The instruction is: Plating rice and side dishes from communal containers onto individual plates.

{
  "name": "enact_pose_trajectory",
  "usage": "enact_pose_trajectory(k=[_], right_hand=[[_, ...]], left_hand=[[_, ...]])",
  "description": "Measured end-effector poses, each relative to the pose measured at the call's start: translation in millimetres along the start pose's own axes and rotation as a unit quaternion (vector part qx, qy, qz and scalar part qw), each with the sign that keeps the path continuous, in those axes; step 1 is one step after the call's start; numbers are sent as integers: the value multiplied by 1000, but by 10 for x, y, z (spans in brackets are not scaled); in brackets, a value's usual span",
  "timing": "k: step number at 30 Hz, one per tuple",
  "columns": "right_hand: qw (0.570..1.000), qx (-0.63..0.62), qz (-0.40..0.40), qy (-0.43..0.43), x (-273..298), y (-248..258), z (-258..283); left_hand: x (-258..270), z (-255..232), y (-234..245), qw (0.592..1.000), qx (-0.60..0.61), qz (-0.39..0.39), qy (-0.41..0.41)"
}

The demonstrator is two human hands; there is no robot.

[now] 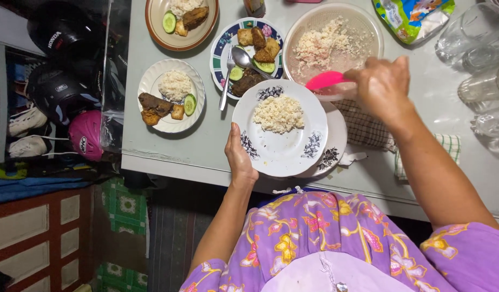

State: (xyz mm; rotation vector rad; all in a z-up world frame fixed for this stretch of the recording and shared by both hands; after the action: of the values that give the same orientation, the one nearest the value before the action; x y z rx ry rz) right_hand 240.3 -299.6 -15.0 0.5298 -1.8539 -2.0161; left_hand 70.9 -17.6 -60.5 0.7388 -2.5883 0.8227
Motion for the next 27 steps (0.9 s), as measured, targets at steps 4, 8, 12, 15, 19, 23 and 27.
enact_pose_trajectory(k=[4, 8, 12, 15, 19, 23, 27], right_hand=[[998, -10, -50, -46, 19, -118, -378], [998, 12, -6, -69, 73, -125, -297], [993, -90, 29, -66, 14, 81, -56], [996, -61, -44, -41, -109, 66, 48], [997, -9, -82, -5, -228, -314, 47], [998, -28, 57, -15, -227, -98, 89], [1000, 28, -9, -3, -135, -66, -210]], left_hand=[[7, 21, 4, 1000, -13, 0, -2], [-9, 16, -12, 1000, -7, 6, -9], [14, 30, -5, 1000, -17, -6, -1], [11, 20, 2, 1000, -8, -3, -2], [13, 34, 39, 1000, -17, -11, -9], [-2, 50, 81, 1000, -9, -14, -8], [8, 56, 28, 1000, -2, -5, -8]])
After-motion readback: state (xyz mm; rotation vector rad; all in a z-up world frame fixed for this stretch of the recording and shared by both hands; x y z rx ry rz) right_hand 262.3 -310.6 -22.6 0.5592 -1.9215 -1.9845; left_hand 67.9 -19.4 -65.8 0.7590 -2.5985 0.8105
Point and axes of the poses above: each hand's wrist, its own x-axis away from the middle knuckle, its own y-axis out of the back of the hand, z = x × y, the point moved 8 cm from there along -x, towards the middle knuckle, and after that the axes turned 5 degrees about z, right-handed, at the moved point
